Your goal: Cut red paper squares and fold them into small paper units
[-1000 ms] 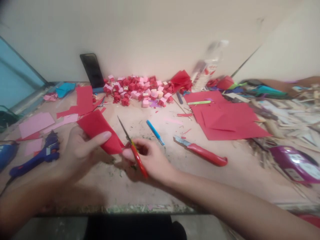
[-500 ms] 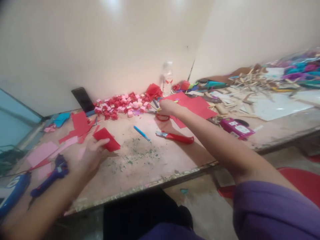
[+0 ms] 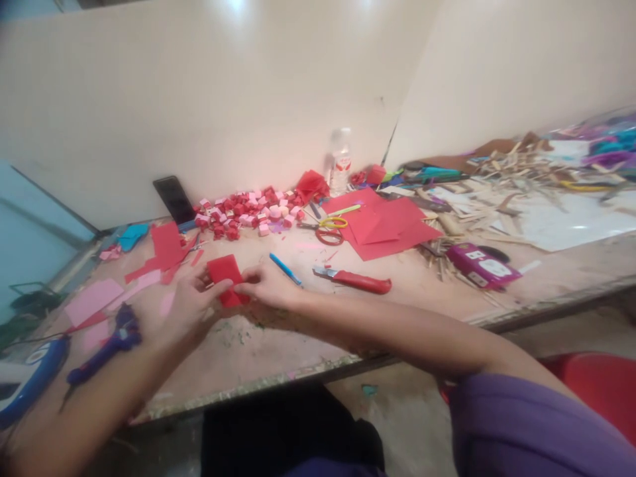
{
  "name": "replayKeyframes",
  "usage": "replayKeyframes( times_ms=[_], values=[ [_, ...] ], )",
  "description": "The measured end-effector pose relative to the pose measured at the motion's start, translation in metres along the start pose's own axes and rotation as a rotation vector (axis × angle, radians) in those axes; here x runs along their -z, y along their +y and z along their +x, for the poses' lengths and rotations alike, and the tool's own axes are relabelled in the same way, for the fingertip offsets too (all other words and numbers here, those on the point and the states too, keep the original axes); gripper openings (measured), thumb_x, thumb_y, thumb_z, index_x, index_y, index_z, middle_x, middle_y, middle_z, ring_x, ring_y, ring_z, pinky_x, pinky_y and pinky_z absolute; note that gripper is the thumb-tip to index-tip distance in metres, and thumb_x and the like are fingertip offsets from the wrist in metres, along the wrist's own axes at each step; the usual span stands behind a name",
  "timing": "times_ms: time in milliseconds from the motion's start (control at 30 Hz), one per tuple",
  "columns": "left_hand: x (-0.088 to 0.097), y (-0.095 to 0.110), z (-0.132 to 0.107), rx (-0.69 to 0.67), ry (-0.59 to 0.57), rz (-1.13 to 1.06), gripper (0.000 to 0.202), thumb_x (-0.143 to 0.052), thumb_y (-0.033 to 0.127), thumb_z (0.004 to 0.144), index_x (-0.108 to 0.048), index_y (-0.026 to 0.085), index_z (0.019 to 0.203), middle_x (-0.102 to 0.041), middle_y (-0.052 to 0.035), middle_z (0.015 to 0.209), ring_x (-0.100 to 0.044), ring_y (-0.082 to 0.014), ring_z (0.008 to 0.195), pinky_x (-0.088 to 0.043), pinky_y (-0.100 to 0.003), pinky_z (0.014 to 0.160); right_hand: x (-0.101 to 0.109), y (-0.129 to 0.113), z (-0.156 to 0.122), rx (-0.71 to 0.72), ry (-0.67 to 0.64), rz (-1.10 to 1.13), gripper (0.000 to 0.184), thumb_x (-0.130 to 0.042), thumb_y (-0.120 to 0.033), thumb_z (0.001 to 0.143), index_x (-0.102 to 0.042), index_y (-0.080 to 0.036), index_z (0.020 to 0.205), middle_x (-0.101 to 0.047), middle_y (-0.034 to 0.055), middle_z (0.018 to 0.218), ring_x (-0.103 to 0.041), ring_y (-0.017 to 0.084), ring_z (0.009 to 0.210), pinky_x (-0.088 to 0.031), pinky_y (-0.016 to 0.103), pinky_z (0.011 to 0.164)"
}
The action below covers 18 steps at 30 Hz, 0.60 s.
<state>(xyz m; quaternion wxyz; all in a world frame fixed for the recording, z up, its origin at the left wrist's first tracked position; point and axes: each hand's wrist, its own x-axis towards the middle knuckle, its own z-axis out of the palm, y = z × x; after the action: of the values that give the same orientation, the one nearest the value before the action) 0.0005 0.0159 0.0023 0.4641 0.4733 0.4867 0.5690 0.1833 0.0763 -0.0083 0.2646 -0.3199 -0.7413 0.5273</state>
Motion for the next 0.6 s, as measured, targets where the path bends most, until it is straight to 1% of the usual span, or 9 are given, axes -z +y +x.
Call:
replayKeyframes(
  times_ms=[67,167,200,267,333,400,467,500,600],
  values=[
    [0.003,-0.008,0.003,-0.003,-0.012,0.033,0.05,-0.095,0.041,0.072,-0.078,0.015,0.112,-0.082,-0.0098,0.105,-0.077,-0.0248,0.094,-0.06,-0.031,0.082,-0.002,0.01,-0.001,-0.011,0.058,0.081,0.026,-0.069,-0.036,0.091,-0.078,-0.011,0.091,-0.078,0.0078,0.087,-0.067,0.016,0.073,-0.052,0.027,0.065],
    [0.011,-0.021,0.008,0.04,-0.003,0.047,0.036,-0.09,0.044,0.08,-0.078,0.014,0.095,-0.08,-0.007,0.09,-0.072,-0.0197,0.076,-0.056,-0.028,0.07,-0.003,0.02,-0.005,-0.029,0.086,0.189,0.031,-0.072,-0.043,0.09,-0.077,-0.013,0.094,-0.077,0.0065,0.089,-0.066,0.015,0.073,-0.052,0.026,0.064],
    [0.013,-0.025,0.009,0.057,-0.003,0.049,0.036,-0.09,0.044,0.08,-0.077,0.014,0.093,-0.078,-0.0062,0.087,-0.071,-0.0195,0.075,-0.056,-0.028,0.07,-0.004,0.022,-0.006,-0.033,0.082,0.221,0.034,-0.073,-0.047,0.09,-0.077,-0.013,0.095,-0.076,0.0058,0.089,-0.066,0.015,0.072,-0.052,0.027,0.065],
    [0.015,-0.028,0.01,0.07,0.006,0.059,0.038,-0.091,0.044,0.079,-0.076,0.014,0.098,-0.077,-0.0055,0.089,-0.071,-0.02,0.078,-0.056,-0.028,0.071,-0.005,0.025,-0.007,-0.036,0.077,0.274,0.035,-0.074,-0.049,0.088,-0.077,-0.014,0.093,-0.075,0.0044,0.086,-0.064,0.014,0.071,-0.052,0.027,0.067],
    [0.015,-0.027,0.008,-0.013,0.078,0.117,0.043,-0.094,0.039,0.075,-0.071,0.018,0.105,-0.074,-0.0021,0.09,-0.07,-0.0184,0.078,-0.054,-0.027,0.069,-0.006,0.026,-0.007,-0.036,0.097,0.305,0.031,-0.075,-0.046,0.087,-0.076,-0.015,0.087,-0.073,0.0033,0.083,-0.062,0.014,0.071,-0.051,0.028,0.068],
    [0.013,-0.023,0.005,-0.128,0.149,0.213,0.043,-0.093,0.033,0.075,-0.063,0.023,0.104,-0.068,0.0021,0.092,-0.066,-0.0156,0.077,-0.052,-0.024,0.066,-0.006,0.025,-0.007,-0.04,0.143,0.318,0.027,-0.076,-0.042,0.088,-0.075,-0.015,0.084,-0.072,0.0031,0.082,-0.059,0.013,0.071,-0.049,0.028,0.069],
    [0.009,-0.018,0.0,-0.188,0.119,0.403,0.036,-0.089,0.032,0.081,-0.062,0.023,0.103,-0.067,0.0007,0.099,-0.066,-0.0158,0.081,-0.053,-0.026,0.07,-0.006,0.022,-0.007,-0.033,0.197,0.319,0.025,-0.078,-0.039,0.087,-0.076,-0.015,0.084,-0.074,0.004,0.084,-0.059,0.014,0.073,-0.048,0.03,0.072],
    [0.008,-0.016,-0.003,-0.2,0.084,0.483,0.037,-0.088,0.033,0.082,-0.063,0.024,0.107,-0.067,-0.0004,0.103,-0.067,-0.0168,0.085,-0.054,-0.027,0.074,-0.006,0.02,-0.008,-0.023,0.213,0.314,0.023,-0.079,-0.038,0.087,-0.077,-0.015,0.084,-0.075,0.0046,0.086,-0.06,0.015,0.075,-0.049,0.031,0.073],
    [0.003,-0.012,-0.009,-0.194,-0.021,0.619,0.059,-0.092,0.037,0.079,-0.062,0.027,0.129,-0.07,-0.0054,0.121,-0.069,-0.0222,0.099,-0.056,-0.032,0.081,-0.006,0.015,-0.011,0.001,0.185,0.294,0.022,-0.084,-0.037,0.084,-0.079,-0.015,0.084,-0.077,0.0053,0.085,-0.064,0.018,0.077,-0.051,0.034,0.076]
  ],
)
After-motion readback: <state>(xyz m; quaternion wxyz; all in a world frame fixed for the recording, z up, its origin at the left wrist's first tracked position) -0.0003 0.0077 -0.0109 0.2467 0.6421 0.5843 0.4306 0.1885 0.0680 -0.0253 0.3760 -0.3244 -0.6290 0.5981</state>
